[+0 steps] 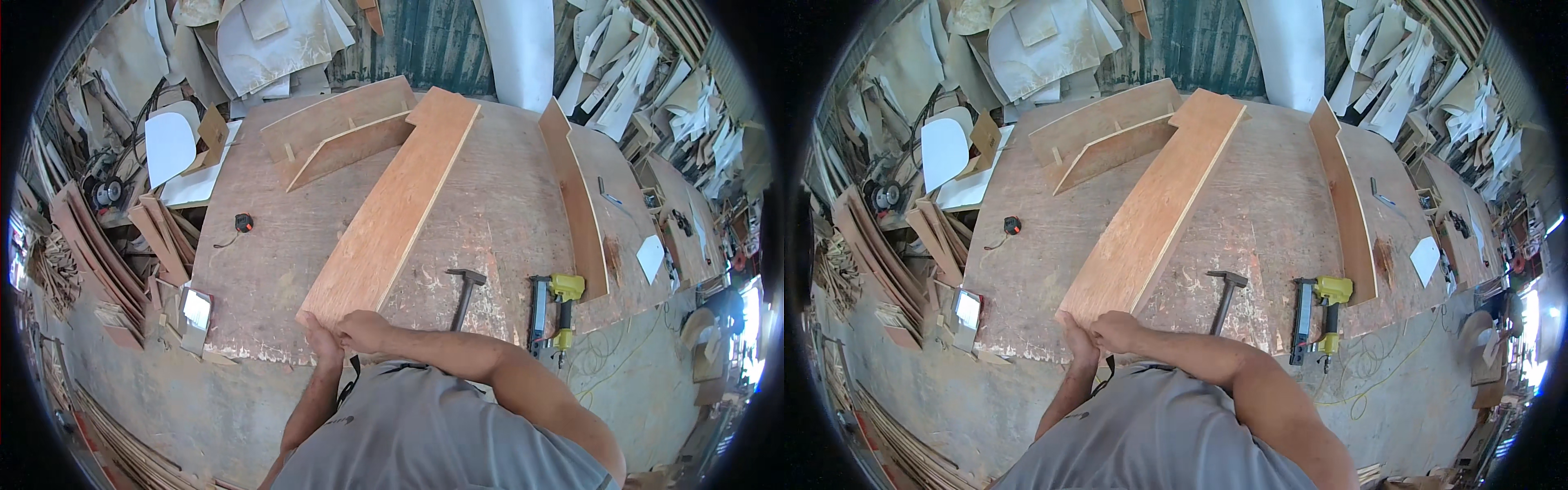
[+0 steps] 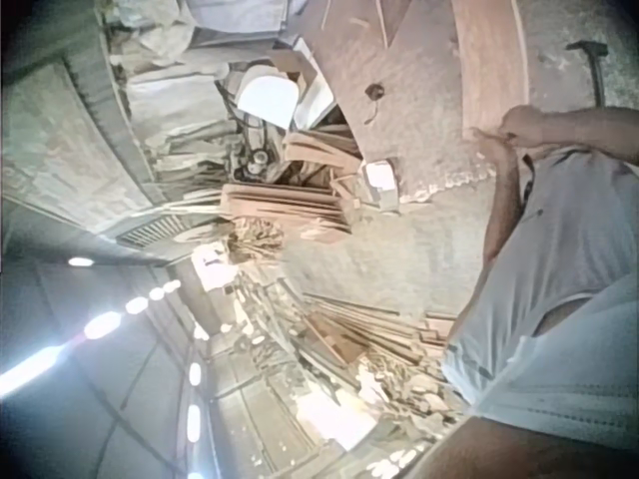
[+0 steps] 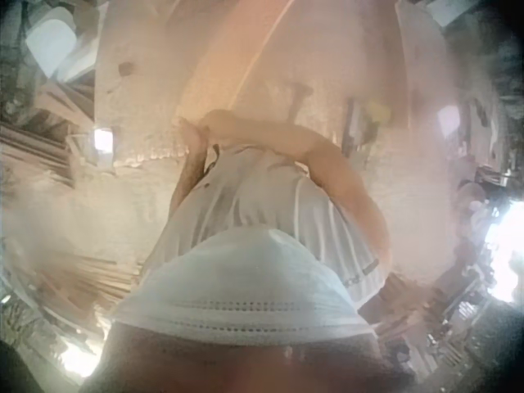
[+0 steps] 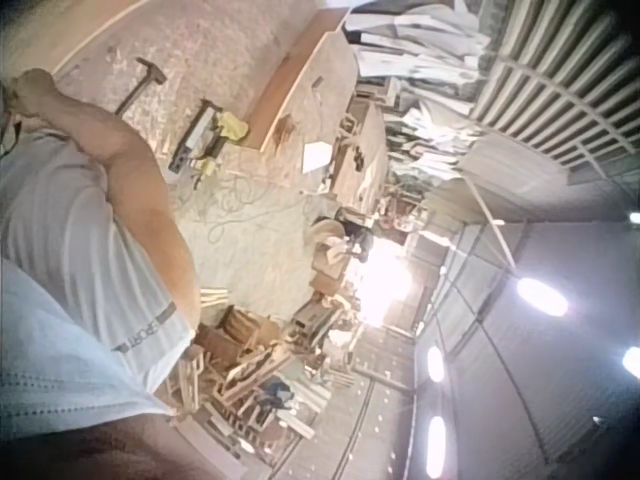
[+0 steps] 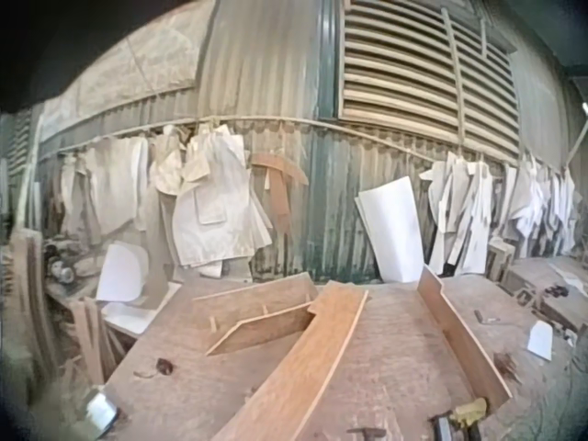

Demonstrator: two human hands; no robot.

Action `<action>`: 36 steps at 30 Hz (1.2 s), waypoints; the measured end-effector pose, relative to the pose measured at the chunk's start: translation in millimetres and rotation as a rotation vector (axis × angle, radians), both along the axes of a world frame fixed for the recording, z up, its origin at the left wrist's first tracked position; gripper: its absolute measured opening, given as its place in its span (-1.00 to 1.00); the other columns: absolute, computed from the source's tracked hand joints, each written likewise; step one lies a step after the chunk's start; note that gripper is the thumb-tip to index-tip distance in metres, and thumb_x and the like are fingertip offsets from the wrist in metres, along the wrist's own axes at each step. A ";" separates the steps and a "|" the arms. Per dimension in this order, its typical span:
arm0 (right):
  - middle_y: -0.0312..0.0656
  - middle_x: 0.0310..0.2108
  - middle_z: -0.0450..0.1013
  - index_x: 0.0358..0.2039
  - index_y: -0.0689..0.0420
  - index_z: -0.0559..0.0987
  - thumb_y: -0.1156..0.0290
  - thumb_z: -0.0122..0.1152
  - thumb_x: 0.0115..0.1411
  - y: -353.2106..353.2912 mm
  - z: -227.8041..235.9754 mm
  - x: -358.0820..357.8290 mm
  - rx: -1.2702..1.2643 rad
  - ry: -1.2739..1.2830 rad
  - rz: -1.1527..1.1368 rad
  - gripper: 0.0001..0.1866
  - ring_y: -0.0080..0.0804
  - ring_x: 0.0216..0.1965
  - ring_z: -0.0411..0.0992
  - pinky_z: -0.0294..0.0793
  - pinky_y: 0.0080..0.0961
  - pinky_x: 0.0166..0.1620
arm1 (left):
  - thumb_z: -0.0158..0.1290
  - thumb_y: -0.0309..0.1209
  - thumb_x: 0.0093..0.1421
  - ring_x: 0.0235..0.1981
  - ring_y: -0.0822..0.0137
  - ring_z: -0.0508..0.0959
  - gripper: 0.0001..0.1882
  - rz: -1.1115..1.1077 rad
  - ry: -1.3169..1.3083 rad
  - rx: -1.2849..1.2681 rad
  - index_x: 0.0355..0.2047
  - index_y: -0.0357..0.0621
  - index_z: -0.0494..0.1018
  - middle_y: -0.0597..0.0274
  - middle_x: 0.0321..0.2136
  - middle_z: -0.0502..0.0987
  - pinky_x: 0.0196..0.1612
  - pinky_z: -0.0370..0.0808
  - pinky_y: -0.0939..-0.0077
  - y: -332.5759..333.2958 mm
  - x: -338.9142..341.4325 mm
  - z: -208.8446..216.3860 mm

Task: The person assembles a wooden structure on a workbench using a pneumatic nail gun and a hammer. They align and fasten curved wooden pieces, measure the components with a tape measure, and move the assembled unit to a nearby table saw.

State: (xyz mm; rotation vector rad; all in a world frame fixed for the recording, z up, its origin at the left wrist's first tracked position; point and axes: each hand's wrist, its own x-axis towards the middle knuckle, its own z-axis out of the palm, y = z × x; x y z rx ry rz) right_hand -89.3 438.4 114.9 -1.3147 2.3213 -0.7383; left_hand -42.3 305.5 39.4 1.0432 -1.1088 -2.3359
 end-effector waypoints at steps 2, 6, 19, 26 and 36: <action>-0.22 -0.38 0.46 -0.38 0.05 0.59 0.27 0.26 0.08 6.5 -12.1 3.6 -0.138 0.055 0.025 -0.85 -0.17 -0.18 0.41 0.45 -0.30 -0.15 | -0.14 0.08 0.35 -0.05 0.11 0.52 -0.26 0.003 -0.035 0.001 0.11 -0.51 0.23 -0.11 -0.02 0.44 -0.02 0.49 0.26 -0.3 -1.6 4.9; -0.22 -0.35 0.45 -0.35 0.08 0.60 0.30 0.27 0.07 26.7 -17.8 1.8 -0.330 0.090 0.150 -0.83 -0.19 -0.20 0.40 0.45 -0.33 -0.15 | -0.14 0.07 0.35 -0.05 0.11 0.53 -0.29 0.015 0.029 0.022 0.13 -0.45 0.24 -0.07 -0.01 0.45 -0.02 0.49 0.25 3.2 0.6 5.0; -0.18 -0.30 0.40 -0.43 0.16 0.51 0.42 0.31 0.06 44.1 -38.0 -2.3 -0.605 0.182 0.246 -0.86 -0.17 -0.21 0.42 0.46 -0.32 -0.12 | -0.17 0.04 0.38 -0.01 0.12 0.50 -0.34 0.024 0.075 0.014 0.14 -0.38 0.25 -0.03 0.02 0.44 0.02 0.47 0.25 3.1 -2.5 1.0; -0.16 -0.37 0.46 -0.44 0.08 0.60 0.35 0.28 0.07 12.4 -18.0 -6.7 -0.161 -0.033 0.058 -0.90 -0.12 -0.22 0.45 0.46 -0.28 -0.17 | -0.20 0.05 0.38 -0.01 0.10 0.50 -0.34 0.000 0.138 0.047 0.15 -0.38 0.22 -0.06 0.01 0.43 0.02 0.48 0.22 2.4 -0.1 -1.3; -0.20 -0.33 0.42 -0.44 0.08 0.54 0.35 0.31 0.03 24.2 -18.6 9.4 -0.334 0.060 0.030 -0.86 -0.17 -0.19 0.42 0.46 -0.29 -0.15 | -0.19 0.03 0.38 -0.07 0.10 0.53 -0.34 0.030 0.131 0.097 0.10 -0.44 0.27 -0.06 -0.03 0.46 -0.03 0.51 0.23 6.0 -1.7 7.8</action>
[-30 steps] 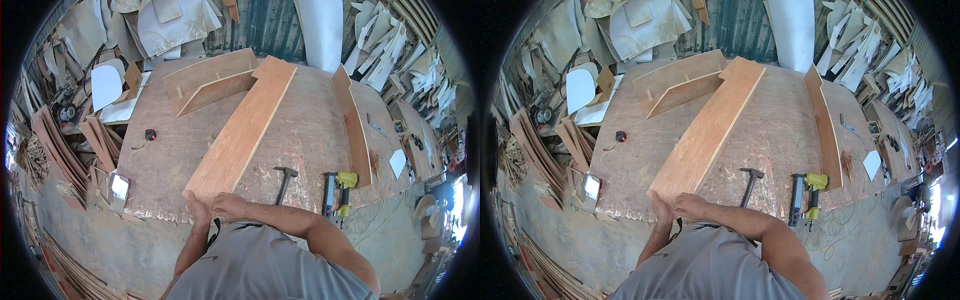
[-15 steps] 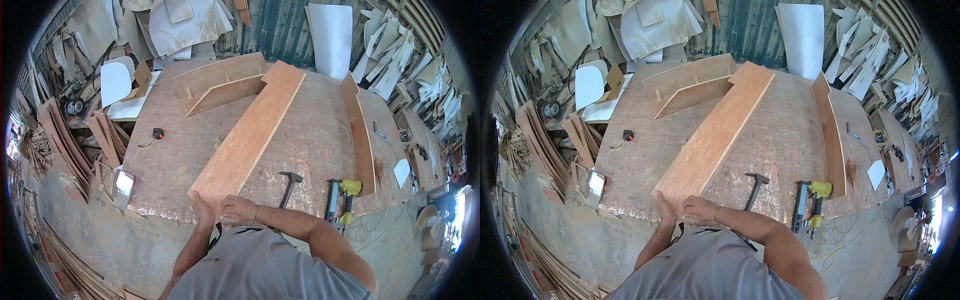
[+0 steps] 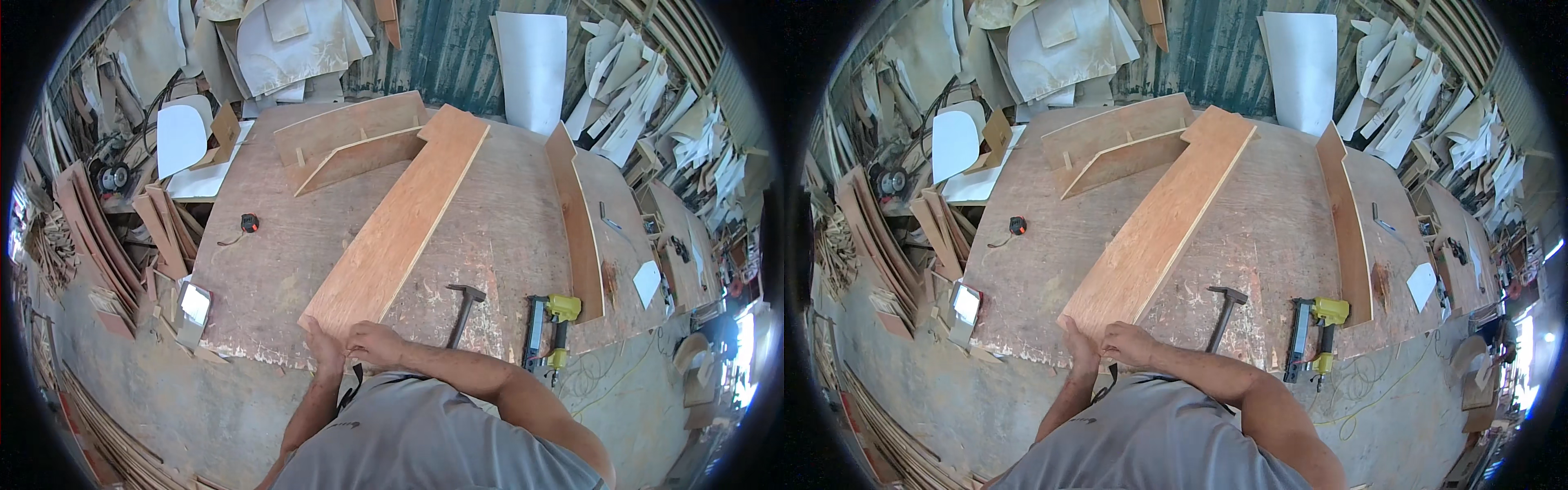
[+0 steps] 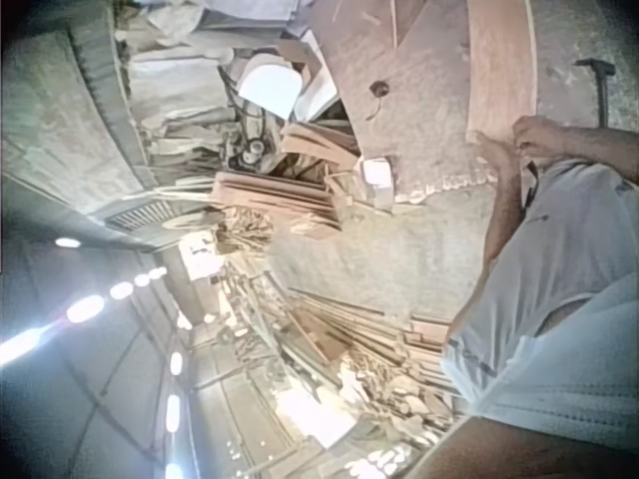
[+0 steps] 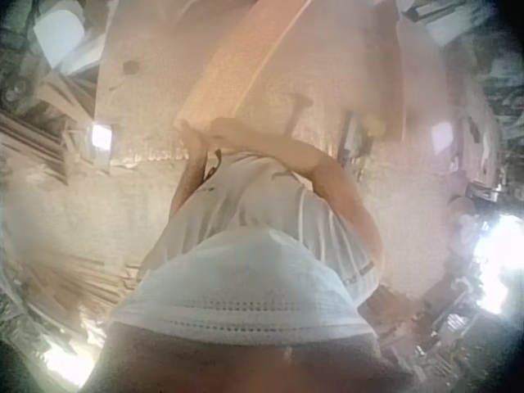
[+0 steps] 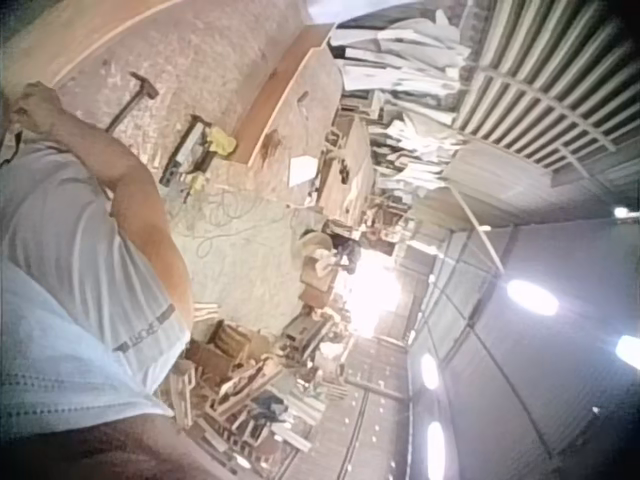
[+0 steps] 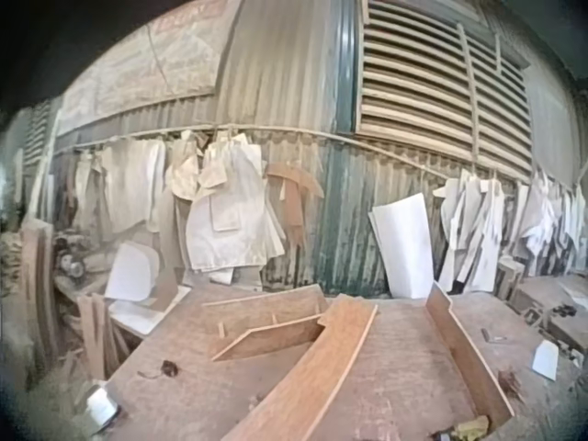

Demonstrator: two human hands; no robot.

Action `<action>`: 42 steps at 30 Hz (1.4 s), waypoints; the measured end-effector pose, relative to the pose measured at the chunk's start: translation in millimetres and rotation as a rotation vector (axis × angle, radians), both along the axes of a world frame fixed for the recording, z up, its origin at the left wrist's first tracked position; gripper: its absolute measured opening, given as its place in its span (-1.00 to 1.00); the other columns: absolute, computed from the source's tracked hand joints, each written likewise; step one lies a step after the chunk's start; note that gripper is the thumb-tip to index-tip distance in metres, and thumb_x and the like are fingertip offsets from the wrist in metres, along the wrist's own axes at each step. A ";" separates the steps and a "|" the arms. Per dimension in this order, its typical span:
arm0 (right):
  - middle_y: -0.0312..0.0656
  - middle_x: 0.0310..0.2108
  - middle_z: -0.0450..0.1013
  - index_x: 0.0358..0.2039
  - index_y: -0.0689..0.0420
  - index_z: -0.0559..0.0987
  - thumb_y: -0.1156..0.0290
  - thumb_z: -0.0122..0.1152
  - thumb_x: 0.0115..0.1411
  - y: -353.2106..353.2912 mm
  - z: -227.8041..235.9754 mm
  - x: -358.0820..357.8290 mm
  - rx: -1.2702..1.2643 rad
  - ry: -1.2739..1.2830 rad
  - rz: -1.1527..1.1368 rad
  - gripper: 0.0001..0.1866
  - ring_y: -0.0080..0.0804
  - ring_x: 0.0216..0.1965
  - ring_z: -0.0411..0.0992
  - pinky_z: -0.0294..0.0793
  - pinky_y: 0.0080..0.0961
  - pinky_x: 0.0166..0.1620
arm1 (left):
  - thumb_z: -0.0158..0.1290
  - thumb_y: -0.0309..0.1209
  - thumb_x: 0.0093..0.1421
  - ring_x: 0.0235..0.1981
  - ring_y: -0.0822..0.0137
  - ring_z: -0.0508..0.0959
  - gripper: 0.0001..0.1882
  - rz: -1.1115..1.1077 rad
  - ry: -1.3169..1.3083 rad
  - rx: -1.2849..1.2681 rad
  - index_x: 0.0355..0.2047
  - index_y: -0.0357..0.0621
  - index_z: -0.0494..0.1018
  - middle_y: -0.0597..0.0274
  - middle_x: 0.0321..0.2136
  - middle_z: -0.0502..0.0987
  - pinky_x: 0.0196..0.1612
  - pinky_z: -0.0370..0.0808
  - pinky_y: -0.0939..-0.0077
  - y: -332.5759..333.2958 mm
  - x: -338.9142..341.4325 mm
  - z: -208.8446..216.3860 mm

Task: The person assembles a wooden structure on a workbench using a pneumatic nail gun and a hammer. They align and fasten curved wooden pieces, measure the components with a tape measure, and move the assembled unit to a nearby table saw.

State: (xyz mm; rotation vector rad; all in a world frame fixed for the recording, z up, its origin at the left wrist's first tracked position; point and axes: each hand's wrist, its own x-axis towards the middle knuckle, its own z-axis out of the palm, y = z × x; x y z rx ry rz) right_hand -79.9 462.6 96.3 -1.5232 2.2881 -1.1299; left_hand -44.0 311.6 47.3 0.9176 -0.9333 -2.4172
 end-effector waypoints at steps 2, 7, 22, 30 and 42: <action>-0.21 -0.32 0.40 -0.44 0.10 0.51 0.38 0.30 0.04 6.3 -4.8 -3.6 -0.094 0.047 0.071 -0.86 -0.18 -0.19 0.41 0.45 -0.29 -0.15 | -0.19 0.03 0.38 -0.07 0.10 0.53 -0.35 0.004 -0.033 -0.022 0.10 -0.42 0.28 -0.06 -0.03 0.46 -0.02 0.50 0.23 0.8 -0.7 -0.7; -0.22 -0.32 0.38 -0.42 0.14 0.48 0.45 0.29 0.04 23.1 -9.5 -7.5 -0.289 0.140 0.200 -0.85 -0.19 -0.20 0.40 0.45 -0.27 -0.14 | -0.19 0.03 0.38 -0.07 0.11 0.53 -0.36 0.003 -0.070 -0.047 0.10 -0.39 0.29 -0.03 -0.03 0.46 -0.01 0.49 0.24 0.1 0.5 2.8; -0.18 -0.36 0.43 -0.46 0.07 0.58 0.35 0.29 0.03 -23.0 8.5 -6.9 0.230 -0.005 -0.094 -0.90 -0.15 -0.24 0.44 0.46 -0.26 -0.17 | -0.24 0.00 0.40 0.03 0.11 0.48 -0.37 -0.013 -0.033 -0.047 0.16 -0.40 0.19 -0.07 0.05 0.39 0.04 0.45 0.20 -2.9 -2.0 0.3; -0.15 -0.31 0.40 -0.42 0.14 0.54 0.39 0.28 0.03 4.3 5.0 -4.7 -0.080 0.051 0.079 -0.86 -0.14 -0.22 0.41 0.44 -0.27 -0.14 | -0.18 0.04 0.38 -0.05 0.12 0.52 -0.34 0.007 -0.042 0.012 0.13 -0.40 0.24 -0.04 0.00 0.44 -0.03 0.50 0.24 -4.1 -1.0 -13.3; -0.13 -0.31 0.44 -0.35 0.14 0.54 0.40 0.26 0.13 0.3 -2.8 -10.9 0.016 -0.083 -0.087 -0.88 -0.12 -0.19 0.45 0.47 -0.26 -0.17 | -0.19 0.04 0.38 -0.06 0.13 0.53 -0.35 0.017 -0.090 -0.080 0.16 -0.36 0.22 -0.03 -0.01 0.45 -0.01 0.49 0.25 4.3 1.5 1.5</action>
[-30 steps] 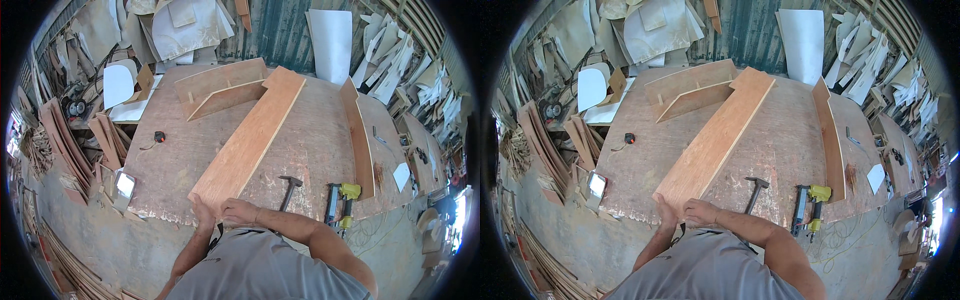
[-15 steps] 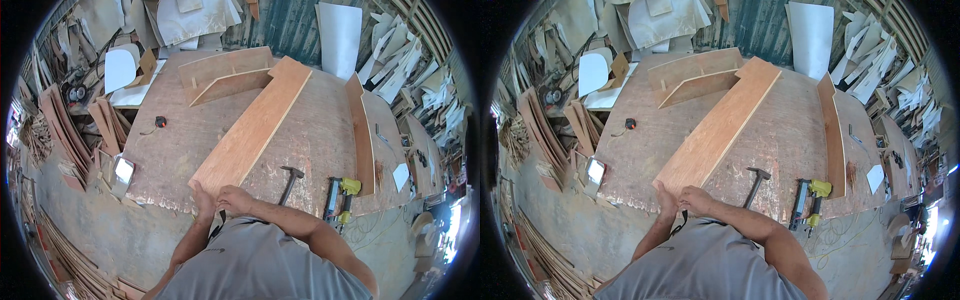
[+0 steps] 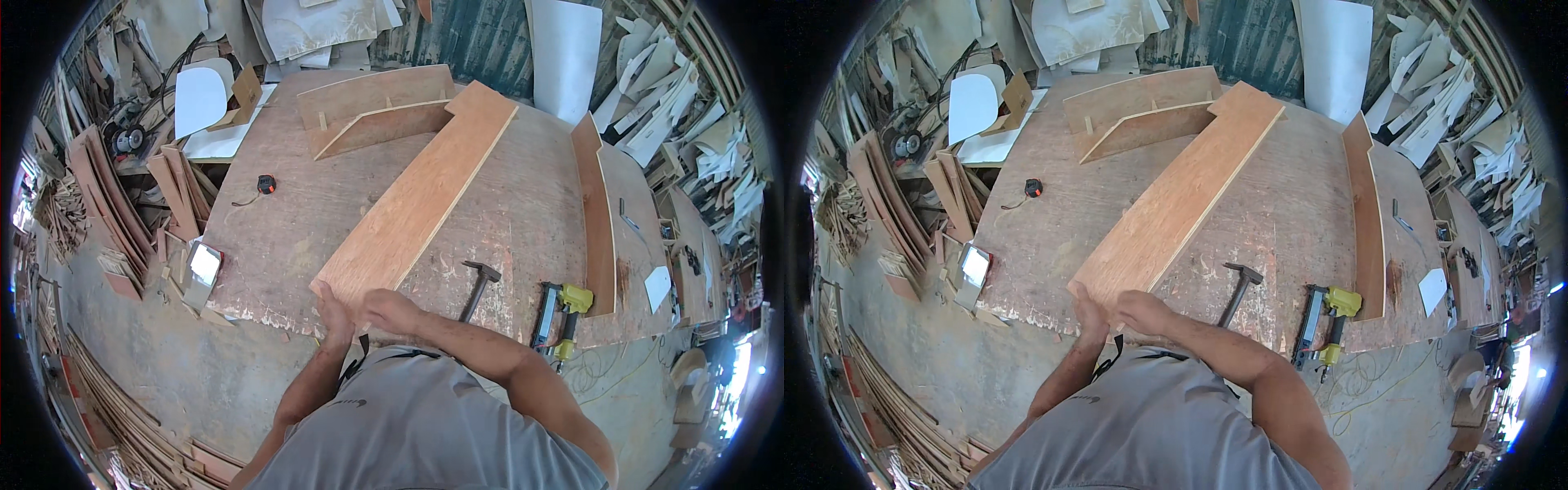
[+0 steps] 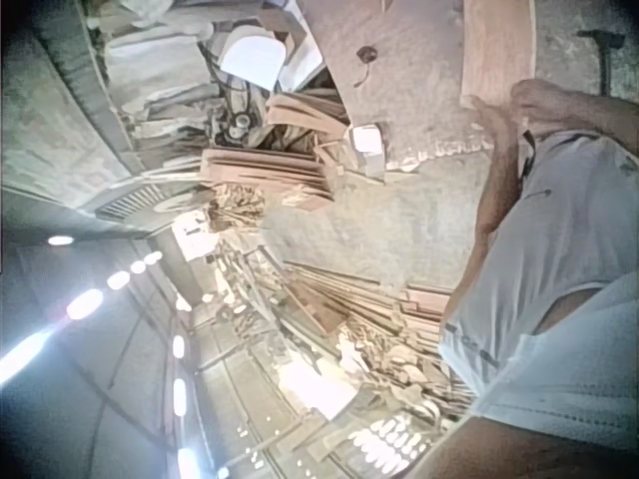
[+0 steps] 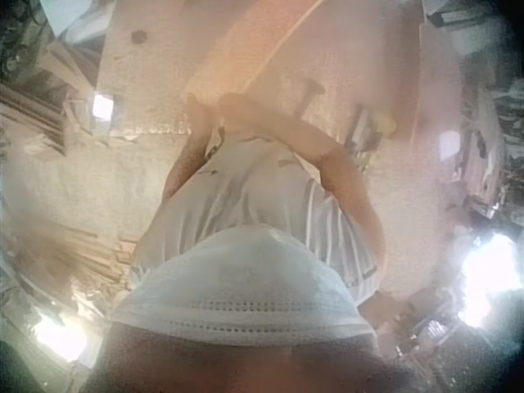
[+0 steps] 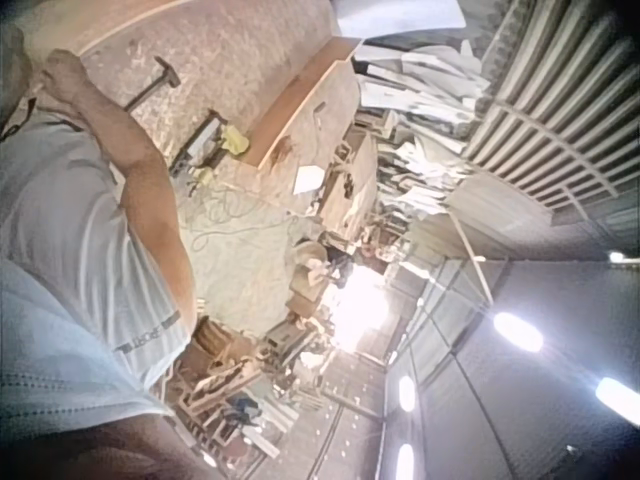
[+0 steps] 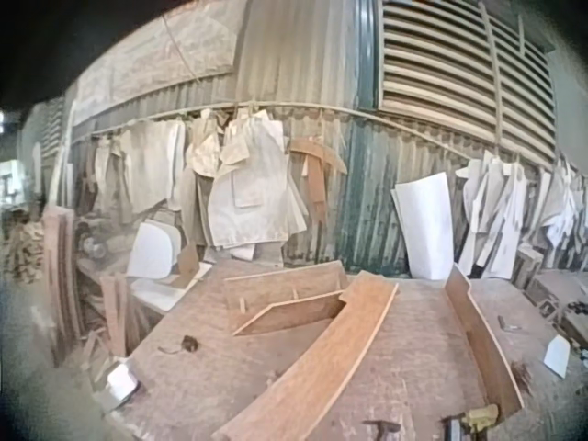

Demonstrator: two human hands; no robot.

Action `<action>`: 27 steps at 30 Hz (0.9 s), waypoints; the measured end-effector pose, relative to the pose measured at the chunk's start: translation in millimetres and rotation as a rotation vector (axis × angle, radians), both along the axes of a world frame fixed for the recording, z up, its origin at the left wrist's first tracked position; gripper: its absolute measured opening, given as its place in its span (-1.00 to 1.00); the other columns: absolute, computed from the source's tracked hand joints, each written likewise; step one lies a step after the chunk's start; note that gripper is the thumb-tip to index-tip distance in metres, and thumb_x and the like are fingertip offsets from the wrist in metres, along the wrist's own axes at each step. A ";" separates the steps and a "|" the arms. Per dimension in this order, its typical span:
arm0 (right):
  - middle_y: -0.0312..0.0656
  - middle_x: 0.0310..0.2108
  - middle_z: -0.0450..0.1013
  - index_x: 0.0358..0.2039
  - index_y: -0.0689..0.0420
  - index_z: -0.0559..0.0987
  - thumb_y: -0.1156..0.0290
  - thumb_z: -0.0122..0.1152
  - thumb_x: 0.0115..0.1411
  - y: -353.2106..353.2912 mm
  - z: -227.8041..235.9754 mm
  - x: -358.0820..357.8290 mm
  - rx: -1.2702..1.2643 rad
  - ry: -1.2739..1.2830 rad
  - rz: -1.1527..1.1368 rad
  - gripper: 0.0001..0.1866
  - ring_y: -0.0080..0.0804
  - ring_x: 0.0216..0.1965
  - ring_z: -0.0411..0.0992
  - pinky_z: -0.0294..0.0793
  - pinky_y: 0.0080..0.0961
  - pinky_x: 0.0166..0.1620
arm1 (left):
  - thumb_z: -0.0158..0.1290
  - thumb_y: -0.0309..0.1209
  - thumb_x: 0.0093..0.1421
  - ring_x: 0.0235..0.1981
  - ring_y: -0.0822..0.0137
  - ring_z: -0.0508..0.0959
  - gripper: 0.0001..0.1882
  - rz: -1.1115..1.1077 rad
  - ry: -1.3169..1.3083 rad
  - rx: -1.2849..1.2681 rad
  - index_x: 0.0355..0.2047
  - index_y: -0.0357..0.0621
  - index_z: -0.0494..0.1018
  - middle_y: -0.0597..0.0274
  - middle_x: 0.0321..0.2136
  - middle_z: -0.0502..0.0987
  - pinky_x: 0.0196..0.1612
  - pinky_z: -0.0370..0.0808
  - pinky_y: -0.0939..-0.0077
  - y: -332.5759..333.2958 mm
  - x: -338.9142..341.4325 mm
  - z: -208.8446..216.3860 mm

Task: The person assembles a wooden structure on a workbench using a pneumatic nail gun and a hammer. They align and fasten curved wooden pieces, measure the components with a tape measure, and move the assembled unit to a nearby table saw.

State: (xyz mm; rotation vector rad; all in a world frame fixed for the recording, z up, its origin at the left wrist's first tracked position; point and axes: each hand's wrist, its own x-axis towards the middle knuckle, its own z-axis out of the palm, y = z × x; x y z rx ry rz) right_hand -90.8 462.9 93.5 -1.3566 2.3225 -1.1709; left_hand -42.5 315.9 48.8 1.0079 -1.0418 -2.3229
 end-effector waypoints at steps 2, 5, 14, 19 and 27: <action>-0.11 -0.33 0.46 -0.34 0.14 0.56 0.38 0.25 0.14 -9.7 6.0 -1.6 0.150 -0.077 -0.101 -0.87 -0.09 -0.18 0.45 0.46 -0.26 -0.17 | -0.20 0.03 0.39 -0.05 0.12 0.52 -0.36 0.002 0.039 0.014 0.17 -0.36 0.22 -0.03 -0.01 0.45 0.00 0.49 0.24 2.2 -1.6 -2.8; -0.10 -0.35 0.47 -0.33 0.13 0.58 0.37 0.25 0.13 -20.4 24.5 -3.0 0.163 -0.065 -0.001 -0.87 -0.07 -0.19 0.45 0.45 -0.27 -0.16 | -0.21 -0.01 0.40 -0.06 0.14 0.53 -0.40 0.012 0.088 0.003 0.11 -0.39 0.27 -0.03 -0.03 0.47 -0.03 0.50 0.25 -7.0 -1.8 -9.7; -0.14 -0.23 0.42 -0.36 0.12 0.54 0.45 0.20 -0.11 10.2 -6.4 11.1 -0.053 0.238 0.242 -0.78 -0.10 -0.09 0.39 0.41 -0.24 0.01 | -0.22 -0.03 0.41 -0.09 0.26 0.52 -0.43 0.037 -0.026 -0.042 0.07 -0.36 0.34 0.01 -0.05 0.48 -0.03 0.49 0.36 -5.5 2.0 -0.8; -0.12 -0.21 0.40 -0.29 0.17 0.53 0.46 0.35 -0.05 28.1 15.1 22.4 -0.031 0.359 0.185 -0.72 -0.10 -0.15 0.41 0.45 -0.23 -0.09 | -0.14 -0.02 0.38 -0.13 0.29 0.53 -0.44 0.060 0.009 -0.025 0.03 -0.37 0.37 0.05 -0.12 0.51 -0.07 0.49 0.37 -0.9 -0.9 18.3; -0.22 -0.20 0.46 -0.36 0.13 0.59 0.41 0.38 -0.05 2.5 15.7 12.2 0.035 0.228 0.174 -0.78 -0.25 -0.15 0.42 0.47 -0.36 -0.14 | -0.12 0.00 0.37 -0.19 0.30 0.57 -0.45 0.058 0.009 0.063 -0.03 -0.32 0.39 0.07 -0.16 0.54 -0.12 0.54 0.40 -4.3 -2.6 8.1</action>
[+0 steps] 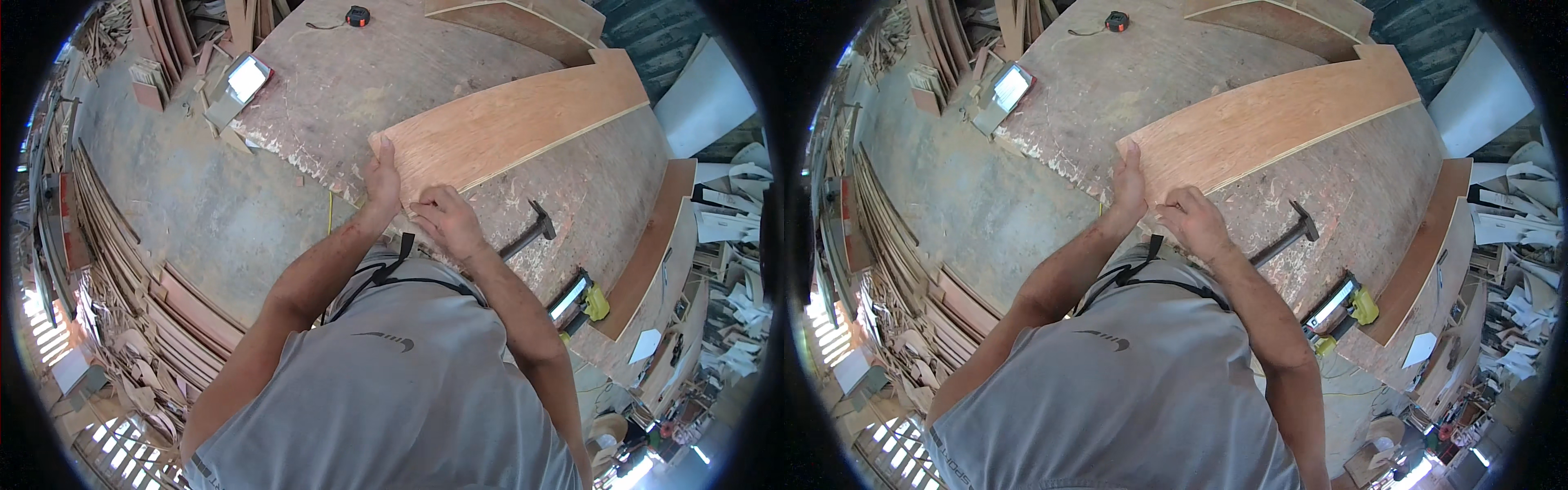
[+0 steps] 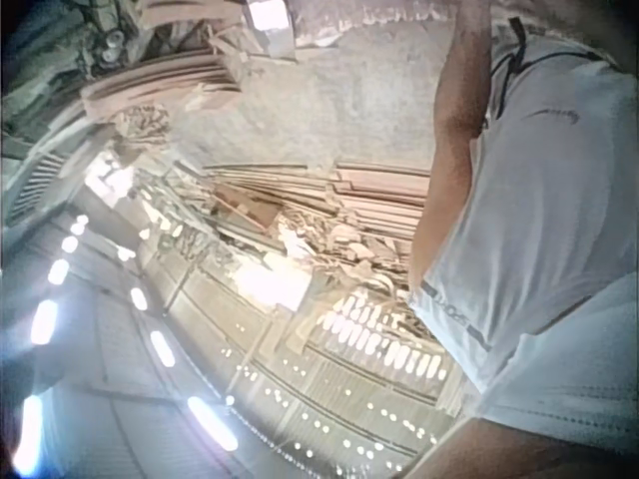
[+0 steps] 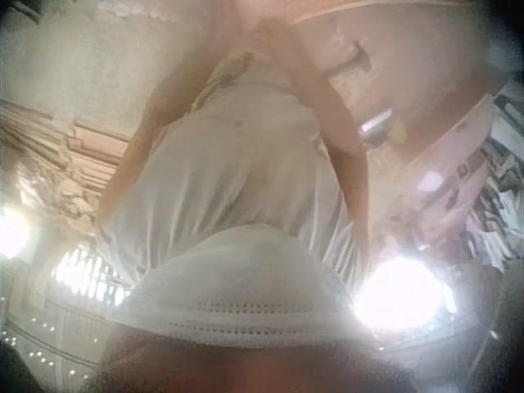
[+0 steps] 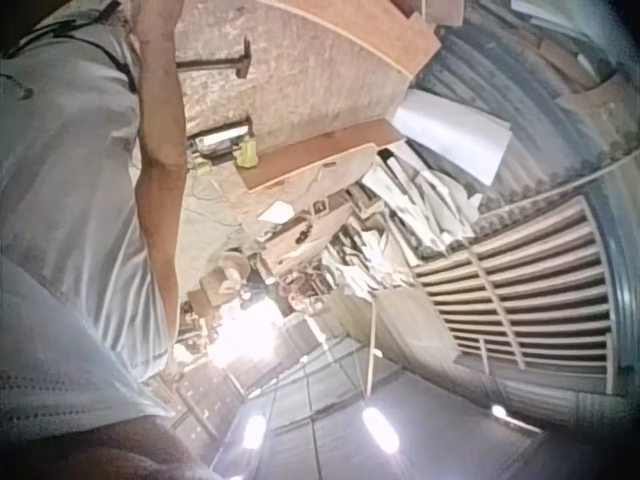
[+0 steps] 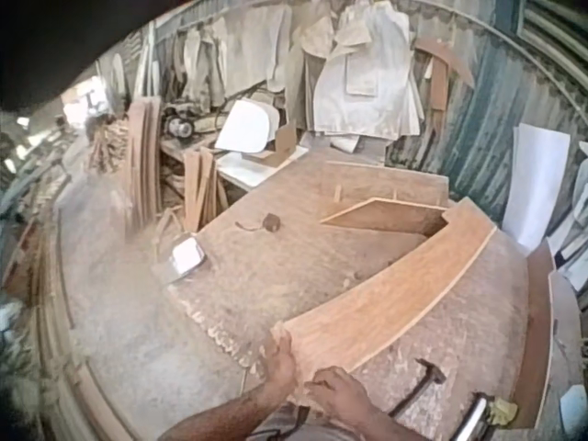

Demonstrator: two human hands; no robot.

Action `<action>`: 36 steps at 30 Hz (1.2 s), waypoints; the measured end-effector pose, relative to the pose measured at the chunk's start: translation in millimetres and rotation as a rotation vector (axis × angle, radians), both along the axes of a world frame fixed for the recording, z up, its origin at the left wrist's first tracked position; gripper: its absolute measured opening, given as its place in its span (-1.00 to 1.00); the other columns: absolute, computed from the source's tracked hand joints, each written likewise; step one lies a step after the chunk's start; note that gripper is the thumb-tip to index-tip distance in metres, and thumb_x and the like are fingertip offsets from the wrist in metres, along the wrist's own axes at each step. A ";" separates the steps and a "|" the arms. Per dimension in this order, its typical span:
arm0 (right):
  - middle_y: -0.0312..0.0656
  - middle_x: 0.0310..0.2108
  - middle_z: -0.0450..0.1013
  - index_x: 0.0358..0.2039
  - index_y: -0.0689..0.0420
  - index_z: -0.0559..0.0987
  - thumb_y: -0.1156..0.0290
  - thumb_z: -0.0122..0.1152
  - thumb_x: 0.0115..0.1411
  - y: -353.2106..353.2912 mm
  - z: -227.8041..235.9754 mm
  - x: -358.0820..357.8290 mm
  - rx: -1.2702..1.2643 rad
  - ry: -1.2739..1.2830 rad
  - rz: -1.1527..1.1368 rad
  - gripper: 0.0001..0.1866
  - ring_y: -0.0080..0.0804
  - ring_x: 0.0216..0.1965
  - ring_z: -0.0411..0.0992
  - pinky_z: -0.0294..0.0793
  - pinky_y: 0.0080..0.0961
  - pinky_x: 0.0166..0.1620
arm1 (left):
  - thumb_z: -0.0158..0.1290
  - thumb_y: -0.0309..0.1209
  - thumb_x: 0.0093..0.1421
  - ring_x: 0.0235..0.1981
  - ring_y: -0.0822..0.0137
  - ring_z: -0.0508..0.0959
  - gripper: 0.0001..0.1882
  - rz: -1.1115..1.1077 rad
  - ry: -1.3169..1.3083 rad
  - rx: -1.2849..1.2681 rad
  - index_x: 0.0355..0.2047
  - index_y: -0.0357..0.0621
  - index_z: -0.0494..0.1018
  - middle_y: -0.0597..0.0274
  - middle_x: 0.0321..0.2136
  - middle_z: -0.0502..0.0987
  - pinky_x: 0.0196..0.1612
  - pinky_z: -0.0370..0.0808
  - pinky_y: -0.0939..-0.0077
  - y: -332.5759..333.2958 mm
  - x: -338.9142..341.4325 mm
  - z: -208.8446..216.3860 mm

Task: The person assembles a wooden structure on a workbench using a pneumatic nail gun and a hammer. They align and fasten curved wooden pieces, measure the components with a tape measure, and move the assembled unit to a nearby table saw.

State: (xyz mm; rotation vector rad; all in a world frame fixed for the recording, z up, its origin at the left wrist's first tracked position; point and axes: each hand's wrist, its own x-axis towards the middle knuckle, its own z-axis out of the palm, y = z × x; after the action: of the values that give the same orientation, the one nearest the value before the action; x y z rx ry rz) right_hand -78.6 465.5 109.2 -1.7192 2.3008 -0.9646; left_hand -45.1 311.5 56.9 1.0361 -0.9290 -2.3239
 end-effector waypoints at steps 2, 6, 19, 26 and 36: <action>-0.22 -0.25 0.48 -0.40 0.13 0.59 0.40 0.40 -0.05 0.4 -2.4 -9.6 -0.029 -0.031 0.022 -0.80 -0.25 -0.20 0.43 0.48 -0.37 -0.17 | -0.11 0.01 0.37 -0.18 0.29 0.58 -0.45 -0.007 0.021 0.005 -0.02 -0.32 0.39 0.07 -0.16 0.54 -0.12 0.54 0.40 -1.3 -0.6 -5.7; -0.17 -0.33 0.49 -0.41 0.13 0.59 0.37 0.42 -0.02 22.7 5.2 -13.1 -0.022 -0.102 -0.109 -0.81 -0.20 -0.29 0.46 0.49 -0.34 -0.20 | -0.10 0.04 0.35 -0.17 0.27 0.58 -0.42 0.000 0.035 -0.007 0.01 -0.32 0.37 0.06 -0.14 0.54 -0.10 0.54 0.38 -4.2 0.4 -12.7; 0.08 -0.23 0.52 -0.05 0.46 0.43 0.21 0.49 -0.10 221.6 -185.4 -51.6 0.238 -0.539 -1.510 -0.28 -0.10 -0.18 0.52 0.48 -0.29 -0.06 | -0.16 0.02 0.37 -0.25 0.19 0.60 -0.46 0.013 0.039 0.118 -0.08 -0.31 0.38 0.05 -0.26 0.54 -0.16 0.59 0.19 -27.8 -14.2 -26.0; 0.02 -0.24 0.48 -0.08 0.44 0.33 0.60 0.15 0.09 213.5 -102.6 -31.5 -0.446 -1.348 -1.197 -0.62 -0.24 -0.44 0.52 0.60 -0.39 -0.35 | -0.15 -0.02 0.38 -0.28 0.22 0.60 -0.51 0.022 0.017 0.127 -0.11 -0.28 0.40 0.06 -0.25 0.54 -0.19 0.59 0.26 -26.9 -8.0 -14.5; -0.23 -0.33 0.45 0.36 0.11 0.09 0.57 0.15 0.23 52.6 55.1 11.3 0.071 -1.093 -0.510 -0.27 -0.62 -0.58 0.38 0.40 -0.64 -0.56 | -0.12 0.02 0.36 -0.24 0.22 0.59 -0.48 0.025 0.009 0.148 -0.08 -0.27 0.36 0.05 -0.22 0.52 -0.17 0.57 0.26 -27.6 -11.7 -18.1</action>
State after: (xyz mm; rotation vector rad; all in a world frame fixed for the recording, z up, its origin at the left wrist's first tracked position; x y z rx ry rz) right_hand -67.3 518.1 164.3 -0.3044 1.8957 -1.3818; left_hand -56.8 283.9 38.7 1.0875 -0.7448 -2.4040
